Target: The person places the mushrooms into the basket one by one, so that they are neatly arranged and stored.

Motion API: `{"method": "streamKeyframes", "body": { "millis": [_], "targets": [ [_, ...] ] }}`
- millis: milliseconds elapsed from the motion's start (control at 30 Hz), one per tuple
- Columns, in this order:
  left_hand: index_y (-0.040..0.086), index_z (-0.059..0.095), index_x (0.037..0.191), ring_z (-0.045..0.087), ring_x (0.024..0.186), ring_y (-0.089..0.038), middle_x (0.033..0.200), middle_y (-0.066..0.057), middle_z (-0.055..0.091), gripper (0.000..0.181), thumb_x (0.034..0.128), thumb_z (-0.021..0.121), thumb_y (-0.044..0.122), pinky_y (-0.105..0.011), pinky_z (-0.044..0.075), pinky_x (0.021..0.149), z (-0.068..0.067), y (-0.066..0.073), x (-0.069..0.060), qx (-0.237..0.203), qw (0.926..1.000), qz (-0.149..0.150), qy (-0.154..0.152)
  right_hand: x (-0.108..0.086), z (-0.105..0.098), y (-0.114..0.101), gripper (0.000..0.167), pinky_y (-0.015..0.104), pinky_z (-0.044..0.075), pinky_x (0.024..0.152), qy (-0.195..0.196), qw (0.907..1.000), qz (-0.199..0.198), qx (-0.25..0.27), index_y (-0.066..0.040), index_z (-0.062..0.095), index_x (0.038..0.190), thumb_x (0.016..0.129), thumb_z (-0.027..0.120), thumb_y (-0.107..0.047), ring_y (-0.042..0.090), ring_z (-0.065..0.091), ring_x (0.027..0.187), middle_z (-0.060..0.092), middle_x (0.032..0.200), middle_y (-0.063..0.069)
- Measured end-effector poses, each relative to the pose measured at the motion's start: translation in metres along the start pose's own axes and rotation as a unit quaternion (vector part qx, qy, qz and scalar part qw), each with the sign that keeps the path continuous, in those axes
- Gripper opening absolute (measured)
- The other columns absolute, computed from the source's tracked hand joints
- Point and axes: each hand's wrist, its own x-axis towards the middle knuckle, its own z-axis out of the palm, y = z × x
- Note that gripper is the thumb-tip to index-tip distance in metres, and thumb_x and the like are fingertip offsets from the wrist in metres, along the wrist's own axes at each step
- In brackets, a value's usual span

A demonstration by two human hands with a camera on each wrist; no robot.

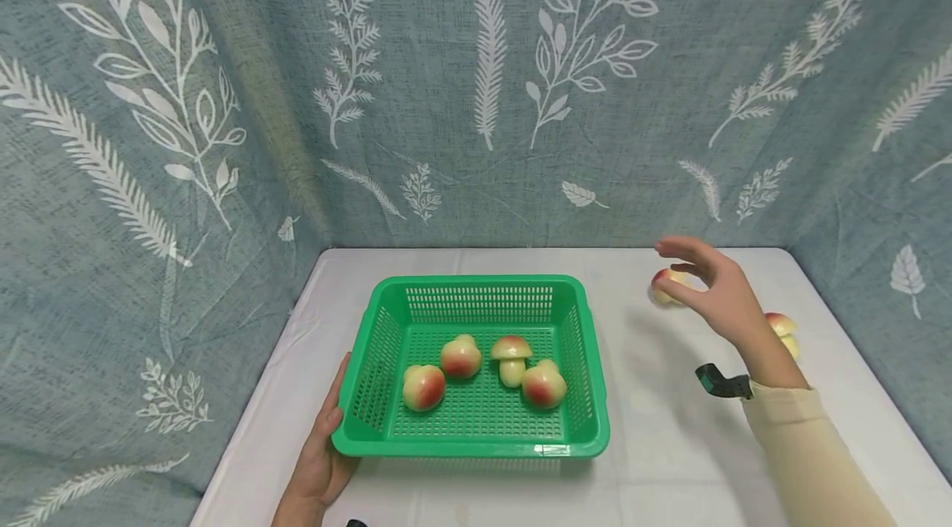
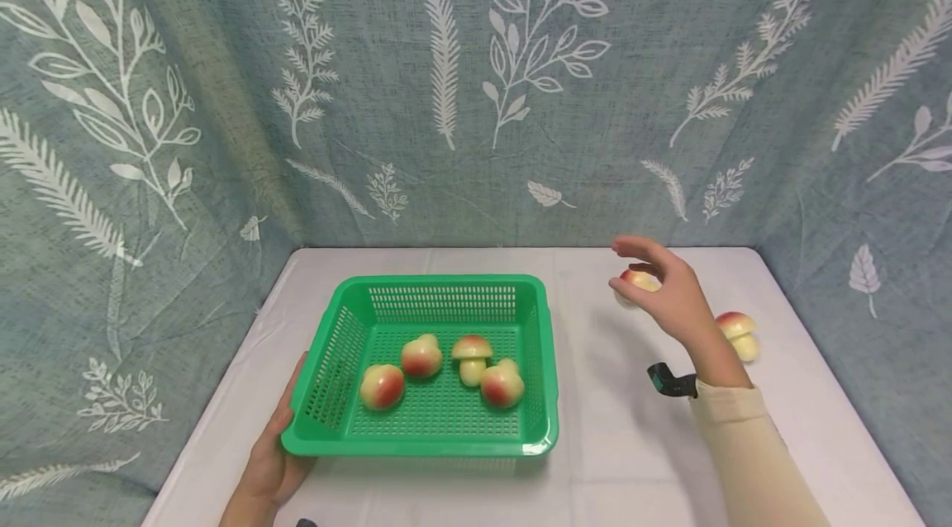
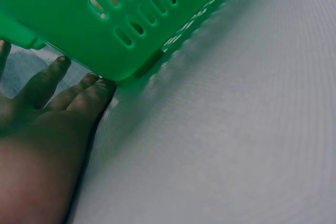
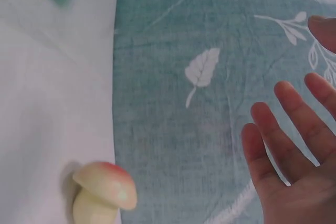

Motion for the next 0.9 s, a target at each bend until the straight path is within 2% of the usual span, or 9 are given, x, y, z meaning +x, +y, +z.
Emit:
{"method": "streamKeyframes", "body": {
  "millis": [233, 500, 733, 900],
  "targets": [
    [0.036, 0.003, 0.176, 0.022, 0.158, 0.003, 0.182, 0.012, 0.001, 0.069, 0.1126, 0.030, 0.042, -0.025, 0.031, 0.120, 0.000, 0.000, 0.000, 0.002, 1.0000, 0.003, -0.007, -0.005, -0.013, 0.005, 0.055, 0.019, 0.047, 0.105, 0.014, 0.9998, 0.001, -0.016, -0.005, 0.062, 0.149, 0.098, 0.080, 0.001, 0.002, 0.060, 0.126, 0.066, 0.142, 0.018],
    [0.034, 0.002, 0.176, 0.031, 0.153, 0.007, 0.181, 0.015, 0.007, 0.070, 0.1130, 0.031, 0.042, -0.027, 0.031, 0.120, 0.000, -0.001, -0.001, -0.002, 1.0000, 0.006, -0.007, -0.009, -0.029, 0.011, 0.058, 0.017, 0.047, 0.103, 0.033, 0.9992, 0.008, -0.019, -0.003, 0.060, 0.151, 0.097, 0.081, 0.002, 0.003, 0.059, 0.128, 0.065, 0.143, 0.018],
    [0.034, 0.001, 0.176, 0.030, 0.153, 0.007, 0.182, 0.012, 0.003, 0.071, 0.1129, 0.031, 0.043, -0.027, 0.030, 0.121, 0.000, 0.000, -0.001, -0.001, 0.9999, 0.008, -0.008, -0.010, -0.035, 0.024, 0.055, 0.018, 0.049, 0.100, 0.052, 0.9983, 0.014, -0.021, 0.000, 0.060, 0.148, 0.097, 0.080, 0.004, 0.003, 0.060, 0.124, 0.066, 0.139, 0.016],
    [0.033, -0.001, 0.176, 0.029, 0.153, 0.008, 0.182, 0.010, -0.001, 0.071, 0.1129, 0.031, 0.043, -0.027, 0.030, 0.121, 0.000, 0.000, -0.001, -0.002, 0.9999, 0.007, -0.014, -0.011, -0.036, 0.036, 0.055, 0.015, 0.048, 0.100, 0.057, 0.9975, 0.024, -0.034, 0.000, 0.059, 0.149, 0.097, 0.080, 0.001, 0.000, 0.058, 0.124, 0.065, 0.140, 0.017]
  ]
}}
